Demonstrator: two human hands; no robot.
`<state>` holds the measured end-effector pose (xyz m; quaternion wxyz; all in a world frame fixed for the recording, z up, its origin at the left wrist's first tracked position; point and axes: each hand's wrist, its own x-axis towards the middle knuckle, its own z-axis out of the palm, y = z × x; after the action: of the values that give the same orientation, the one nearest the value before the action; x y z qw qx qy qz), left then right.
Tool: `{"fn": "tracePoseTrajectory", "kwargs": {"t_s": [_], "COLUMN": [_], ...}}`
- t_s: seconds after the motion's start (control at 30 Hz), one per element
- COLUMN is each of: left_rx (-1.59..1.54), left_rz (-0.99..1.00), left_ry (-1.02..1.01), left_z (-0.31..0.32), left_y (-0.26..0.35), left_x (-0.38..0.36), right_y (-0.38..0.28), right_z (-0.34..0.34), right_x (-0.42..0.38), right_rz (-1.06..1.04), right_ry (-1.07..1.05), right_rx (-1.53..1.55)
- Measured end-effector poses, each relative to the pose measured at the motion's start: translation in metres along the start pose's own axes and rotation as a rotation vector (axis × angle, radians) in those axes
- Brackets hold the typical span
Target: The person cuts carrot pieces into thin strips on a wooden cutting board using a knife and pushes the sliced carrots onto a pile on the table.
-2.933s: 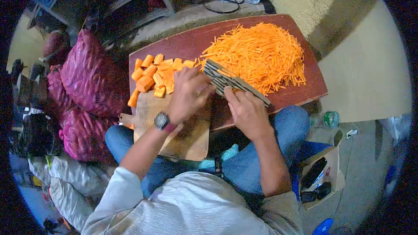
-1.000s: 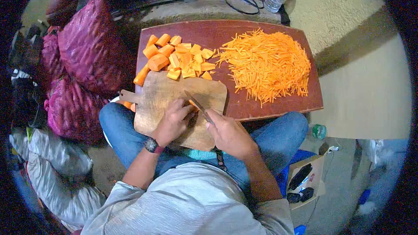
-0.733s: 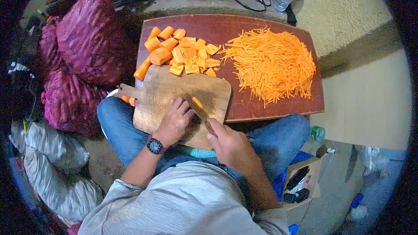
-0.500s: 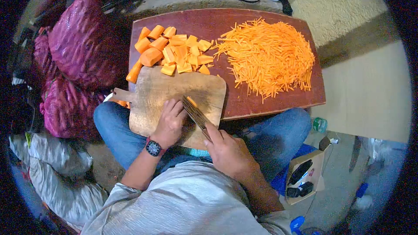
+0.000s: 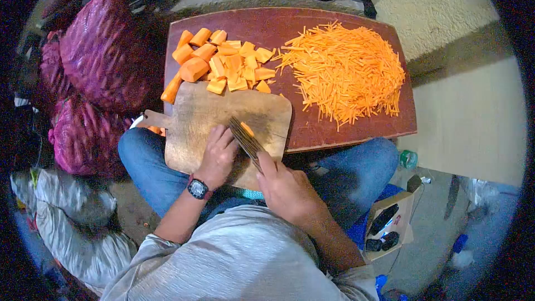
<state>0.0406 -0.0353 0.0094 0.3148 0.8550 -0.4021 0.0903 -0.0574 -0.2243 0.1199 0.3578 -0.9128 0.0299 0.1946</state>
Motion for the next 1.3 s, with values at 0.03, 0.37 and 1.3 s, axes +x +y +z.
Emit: {"fn": "tracePoseTrajectory", "kwargs": {"t_s": [0.03, 0.37, 1.3], "left_rx": [-0.003, 0.068, 0.156], "left_rz": [-0.018, -0.035, -0.004], "left_ry": [-0.007, -0.007, 0.071], "left_z": [0.0, 0.001, 0.003], "left_y": [0.001, -0.001, -0.001], "left_x": [0.0, -0.006, -0.005], "right_y": [0.0, 0.004, 0.002], "right_z": [0.003, 0.008, 0.014], "right_x": [0.004, 0.008, 0.01], "right_rz": [-0.001, -0.053, -0.069], "right_ry": [-0.005, 0.028, 0.124], "right_rx": [-0.004, 0.013, 0.139]}}
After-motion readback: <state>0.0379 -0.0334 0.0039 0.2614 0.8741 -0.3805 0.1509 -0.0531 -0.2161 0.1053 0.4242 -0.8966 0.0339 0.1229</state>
